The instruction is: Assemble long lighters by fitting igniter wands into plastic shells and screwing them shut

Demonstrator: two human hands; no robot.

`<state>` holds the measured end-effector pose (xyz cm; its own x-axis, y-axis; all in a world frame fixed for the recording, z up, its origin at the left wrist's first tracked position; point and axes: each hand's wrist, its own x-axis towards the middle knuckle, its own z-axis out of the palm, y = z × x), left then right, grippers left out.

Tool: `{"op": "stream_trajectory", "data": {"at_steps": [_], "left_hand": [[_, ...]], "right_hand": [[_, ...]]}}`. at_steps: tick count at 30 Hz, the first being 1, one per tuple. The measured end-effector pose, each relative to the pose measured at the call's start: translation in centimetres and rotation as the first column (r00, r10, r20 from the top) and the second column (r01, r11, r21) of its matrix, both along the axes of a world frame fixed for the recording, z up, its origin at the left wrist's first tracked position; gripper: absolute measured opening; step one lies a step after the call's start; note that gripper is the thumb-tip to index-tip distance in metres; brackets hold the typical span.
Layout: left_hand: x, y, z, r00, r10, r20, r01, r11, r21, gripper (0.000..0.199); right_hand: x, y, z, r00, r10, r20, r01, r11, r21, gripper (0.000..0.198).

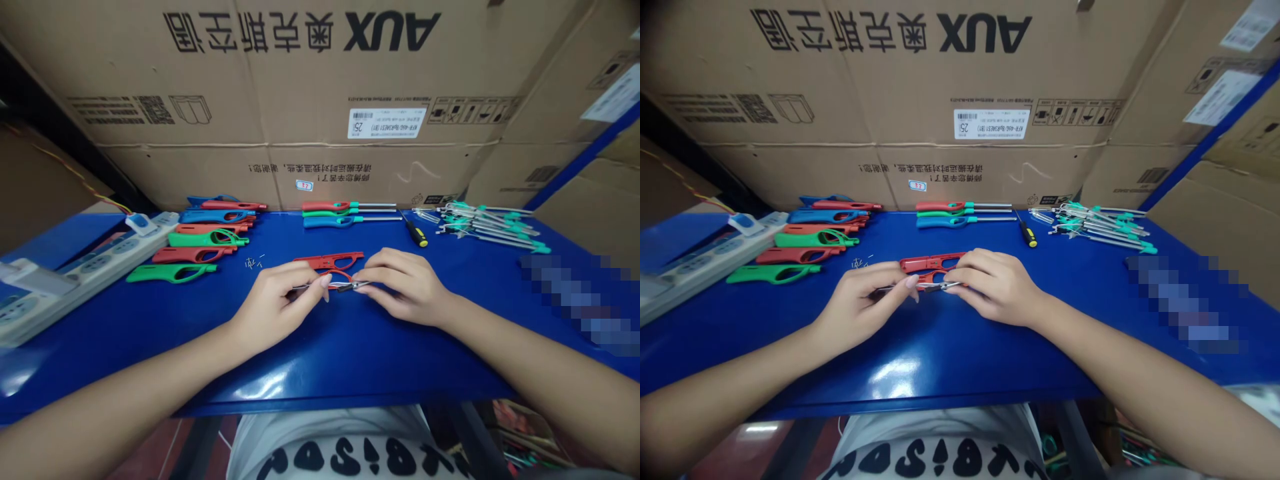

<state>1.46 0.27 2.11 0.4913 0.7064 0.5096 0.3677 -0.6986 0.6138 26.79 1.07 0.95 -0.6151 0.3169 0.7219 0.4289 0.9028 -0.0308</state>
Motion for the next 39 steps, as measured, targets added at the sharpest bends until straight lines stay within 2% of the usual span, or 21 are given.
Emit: {"op": "stream_trajectory", "data": {"at_steps": [4,11,20,26,32,39], "left_hand": [[0.0,0.0,-0.1,1.0,-0.022,-0.015,0.022,1.0,-0.014,0.033],[0.1,-0.1,-0.2,0.998,-0.067,-0.007,0.067,0.997,0.026,0.027],[0.0,-0.4,-0.4,0.998,-0.056,0.01,0.053,0.979,0.196,0.01],[-0.4,-0.3,-0.3,0.996,-0.072,-0.045,0.084,0.905,0.417,0.009],[-0.6,-0.1,-0.2,0.995,-0.067,-0.074,0.095,0.856,0.508,0.015],[-0.9,-0.1,0.0,0.985,-0.065,-0.158,0.153,0.75,0.643,0.018]], "right_hand": [[0.0,0.0,-0.1,1.0,-0.003,0.002,0.003,1.0,0.003,0.013],[-0.1,0.0,-0.2,1.0,-0.007,-0.002,0.007,1.0,0.015,0.013],[0.1,-0.1,-0.1,1.0,-0.006,0.012,0.005,0.995,0.096,0.016],[0.0,-0.2,-0.2,1.0,-0.006,0.011,0.005,0.993,0.118,0.017],[-0.1,-0.2,-0.1,1.0,-0.011,0.002,0.011,0.993,0.122,0.016],[0.0,-0.5,0.0,0.999,-0.042,-0.004,0.042,0.981,0.188,0.015]]}}
